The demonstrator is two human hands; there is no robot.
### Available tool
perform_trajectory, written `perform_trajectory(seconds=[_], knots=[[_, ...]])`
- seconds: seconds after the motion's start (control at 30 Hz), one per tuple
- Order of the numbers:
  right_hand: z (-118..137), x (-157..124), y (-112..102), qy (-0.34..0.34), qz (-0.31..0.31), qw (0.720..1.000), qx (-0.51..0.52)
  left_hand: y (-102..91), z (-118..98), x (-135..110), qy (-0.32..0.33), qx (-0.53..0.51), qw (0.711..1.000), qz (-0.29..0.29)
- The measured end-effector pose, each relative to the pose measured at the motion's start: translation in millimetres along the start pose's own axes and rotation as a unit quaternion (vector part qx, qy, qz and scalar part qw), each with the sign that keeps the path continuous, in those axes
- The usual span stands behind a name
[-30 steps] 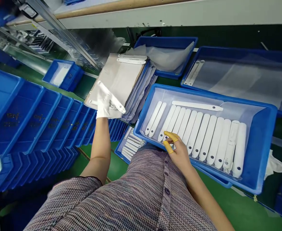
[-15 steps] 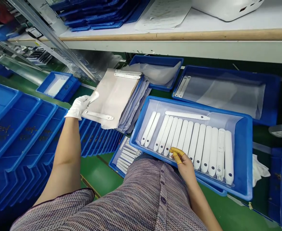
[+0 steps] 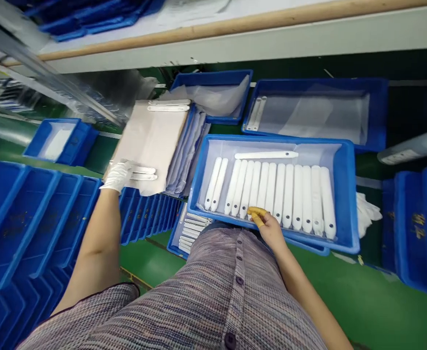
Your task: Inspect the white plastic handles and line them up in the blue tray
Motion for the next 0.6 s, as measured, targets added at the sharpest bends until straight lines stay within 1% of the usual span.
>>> perform_trajectory(seconds=[0.07,0.13,0.2,0.23,0.3,0.33,0.37,0.4,0.43,0.47,0.5,0.53,0.57,0.6], knots=[[1.8,-2.1,1.9,-0.020,-0.005,1.000,-0.010,0.9,-8.0,-5.3,-0.013,0.006,1.000,-0.020],[0.9,-4.8,-2.1,-0.023,-0.027,0.999,-0.020,8.3,-22.5,-9.8,-0.004,0.007,0.999,-0.052],[-2.2,-10.2,-15.7,-0.018,-0.067,0.997,-0.028,20.6,-38.1,-13.8,0.015,0.005,0.996,-0.084],[-3.4,-14.8,-27.2,-0.020,-0.099,0.994,-0.039,27.4,-44.1,-15.7,0.021,0.003,0.996,-0.087],[-3.9,-29.4,-61.1,-0.040,-0.195,0.976,-0.084,37.5,-50.5,-20.3,0.017,-0.002,0.997,-0.075],[-3.2,-39.7,-82.7,-0.054,-0.258,0.957,-0.118,38.6,-51.9,-24.3,0.014,-0.002,0.997,-0.074],[-2.2,-51.7,-106.0,-0.067,-0.325,0.930,-0.158,36.5,-53.6,-30.0,0.017,0.000,0.996,-0.084],[-1.5,-64.3,-129.6,-0.073,-0.387,0.897,-0.201,31.4,-56.8,-37.6,0.029,0.002,0.993,-0.113],[-1.6,-76.3,-152.5,-0.068,-0.436,0.864,-0.242,24.7,-62.3,-47.1,0.050,0.003,0.987,-0.156],[-3.1,-86.1,-173.9,-0.048,-0.465,0.839,-0.277,18.5,-70.4,-58.0,0.073,-0.002,0.976,-0.205],[-6.4,-93.0,-193.0,-0.022,-0.471,0.830,-0.296,14.7,-81.0,-69.3,0.097,-0.014,0.963,-0.251],[-11.5,-96.8,-209.3,0.003,-0.459,0.838,-0.294,14.7,-93.9,-79.7,0.115,-0.034,0.951,-0.286],[-17.9,-97.5,-221.8,0.025,-0.435,0.856,-0.278,19.8,-108.9,-87.7,0.128,-0.059,0.943,-0.300],[-24.9,-95.6,-230.0,0.039,-0.404,0.878,-0.254,29.9,-126.3,-92.6,0.146,-0.085,0.942,-0.289]])
Point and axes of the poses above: each hand's wrist, its own x-axis towards the middle knuckle, its own y-axis out of the palm, z = x × y, the point moved 4 cm from there along x, towards the middle knuckle, and after that the axes turned 14 degrees about z, right-handed, at the moved point
